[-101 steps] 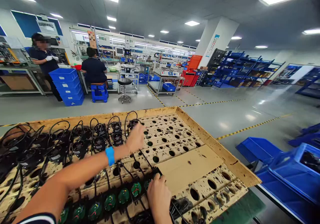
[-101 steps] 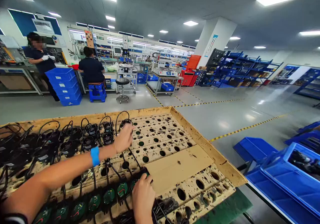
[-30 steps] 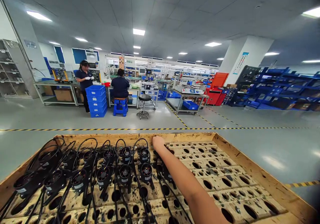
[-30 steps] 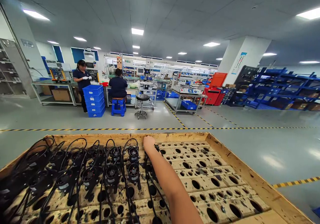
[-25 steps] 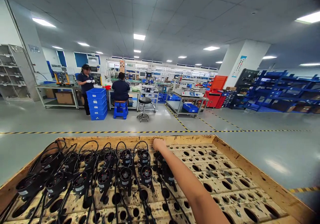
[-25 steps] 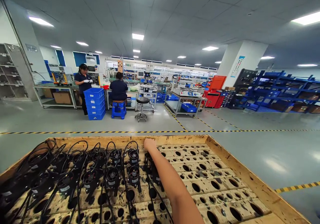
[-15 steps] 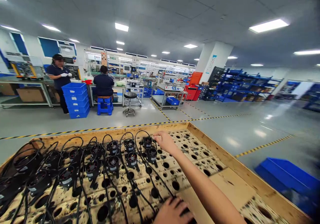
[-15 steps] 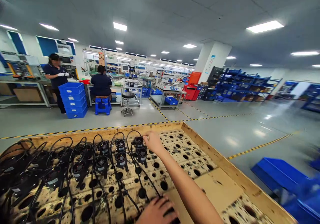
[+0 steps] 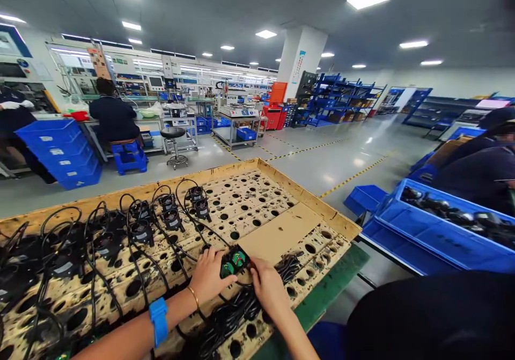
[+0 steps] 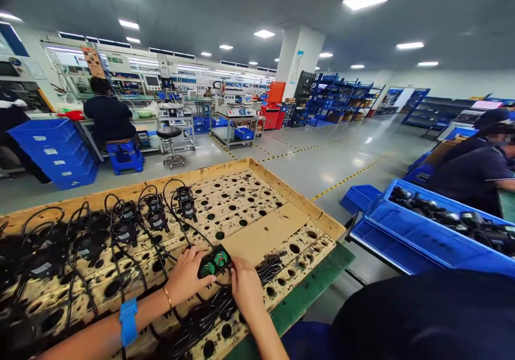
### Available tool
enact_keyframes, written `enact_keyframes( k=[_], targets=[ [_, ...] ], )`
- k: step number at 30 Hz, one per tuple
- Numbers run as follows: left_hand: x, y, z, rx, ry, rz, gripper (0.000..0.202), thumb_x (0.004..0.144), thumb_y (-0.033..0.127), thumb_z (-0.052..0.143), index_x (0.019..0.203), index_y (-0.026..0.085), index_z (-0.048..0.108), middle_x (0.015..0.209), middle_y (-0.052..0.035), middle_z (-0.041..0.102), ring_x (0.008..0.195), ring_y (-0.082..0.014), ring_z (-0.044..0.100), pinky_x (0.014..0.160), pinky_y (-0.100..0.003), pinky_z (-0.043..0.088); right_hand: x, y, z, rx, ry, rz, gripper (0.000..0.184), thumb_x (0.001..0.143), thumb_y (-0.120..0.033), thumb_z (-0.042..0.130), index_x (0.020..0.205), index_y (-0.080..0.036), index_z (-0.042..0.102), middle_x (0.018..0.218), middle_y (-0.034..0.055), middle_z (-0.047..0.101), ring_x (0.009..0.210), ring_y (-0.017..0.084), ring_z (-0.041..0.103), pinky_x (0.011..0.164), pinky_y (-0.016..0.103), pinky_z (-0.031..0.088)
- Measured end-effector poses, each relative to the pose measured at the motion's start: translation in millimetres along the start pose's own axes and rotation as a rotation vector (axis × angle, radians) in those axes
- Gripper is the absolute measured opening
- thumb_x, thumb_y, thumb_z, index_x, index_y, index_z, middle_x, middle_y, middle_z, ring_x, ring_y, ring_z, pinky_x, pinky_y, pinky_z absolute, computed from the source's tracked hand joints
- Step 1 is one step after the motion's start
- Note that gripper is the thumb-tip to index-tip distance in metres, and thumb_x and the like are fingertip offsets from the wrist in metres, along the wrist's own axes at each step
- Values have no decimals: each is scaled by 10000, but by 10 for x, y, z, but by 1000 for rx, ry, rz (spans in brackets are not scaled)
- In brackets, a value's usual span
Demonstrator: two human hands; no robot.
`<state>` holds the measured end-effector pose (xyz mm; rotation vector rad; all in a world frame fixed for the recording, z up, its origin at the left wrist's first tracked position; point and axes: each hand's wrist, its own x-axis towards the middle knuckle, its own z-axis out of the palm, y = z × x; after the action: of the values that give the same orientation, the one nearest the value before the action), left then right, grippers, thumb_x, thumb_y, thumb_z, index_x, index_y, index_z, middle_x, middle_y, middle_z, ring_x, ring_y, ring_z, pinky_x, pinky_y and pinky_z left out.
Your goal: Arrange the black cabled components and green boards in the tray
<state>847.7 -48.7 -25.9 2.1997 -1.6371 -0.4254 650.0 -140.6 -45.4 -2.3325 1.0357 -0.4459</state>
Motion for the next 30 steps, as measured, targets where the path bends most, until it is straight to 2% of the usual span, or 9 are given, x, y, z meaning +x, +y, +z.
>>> enact_keyframes(
  k=[2,5,8,10,14,18,25,28,30],
  targets=[
    [-91,36,29,4,-3,-49,630,766,448,765,1288,152,574,1275,-134,536,1223,-342,508,1096,-522,427,-48,-85,-7,-19,-20,4,435,1005,-201,310,1310,-98,602,1254,136,650,1172,241,601,1058,367,450],
    [-194,101,68,-1,83,-133,644,781,384,754,1324,128,520,1312,-143,494,1204,-305,520,1086,-460,443,-4,-180,-149,1,-106,8,374,1008,-198,346,1209,-145,657,1185,109,666,1075,225,642,980,331,484],
    [-221,187,33,56,71,-135,519,801,400,739,1220,135,586,1215,-127,555,1166,-306,530,1064,-471,438,232,-259,-312,-96,-156,30,292,1006,-249,422,1111,-181,685,1093,101,655,1011,253,639,903,354,495],
    [-202,259,-29,119,38,-154,523,786,456,753,1187,147,620,1176,-126,593,1182,-334,519,1083,-516,400,475,-328,-350,-167,-185,6,274,986,-307,509,1170,-182,670,1109,119,634,1092,289,600,945,384,474],
    [-161,419,-152,156,-30,-267,586,754,491,775,1213,153,640,1219,-130,606,1233,-347,504,1134,-550,324,916,-477,-253,-164,-422,-21,462,858,-451,716,1214,-166,644,1208,153,569,1143,304,573,994,399,450],
    [-155,540,-191,94,-101,-361,555,766,520,738,1177,155,661,1252,-128,606,1241,-336,514,1130,-534,340,1071,-533,-124,-229,-562,-16,570,777,-469,790,1180,-98,629,1256,213,507,1222,377,503,1004,457,441],
    [-152,578,-130,32,-92,-359,568,735,504,758,1160,137,671,1249,-135,607,1227,-338,515,1138,-526,348,1031,-545,-2,-400,-587,10,507,844,-346,742,1239,-88,555,1291,220,473,1247,362,472,942,460,491],
    [-169,526,-78,-1,-66,-348,577,740,510,761,1170,138,668,1261,-134,604,1241,-339,505,1148,-524,335,1035,-462,24,-355,-556,2,486,832,-356,747,1201,-89,576,1272,212,485,1212,354,490,956,463,472],
    [-184,479,-35,-31,-33,-343,595,729,498,780,1182,130,659,1268,-134,603,1255,-334,495,1161,-513,318,1066,-337,11,-215,-544,-40,487,795,-357,768,1166,-93,596,1232,191,509,1171,330,508,980,439,448]
  ],
)
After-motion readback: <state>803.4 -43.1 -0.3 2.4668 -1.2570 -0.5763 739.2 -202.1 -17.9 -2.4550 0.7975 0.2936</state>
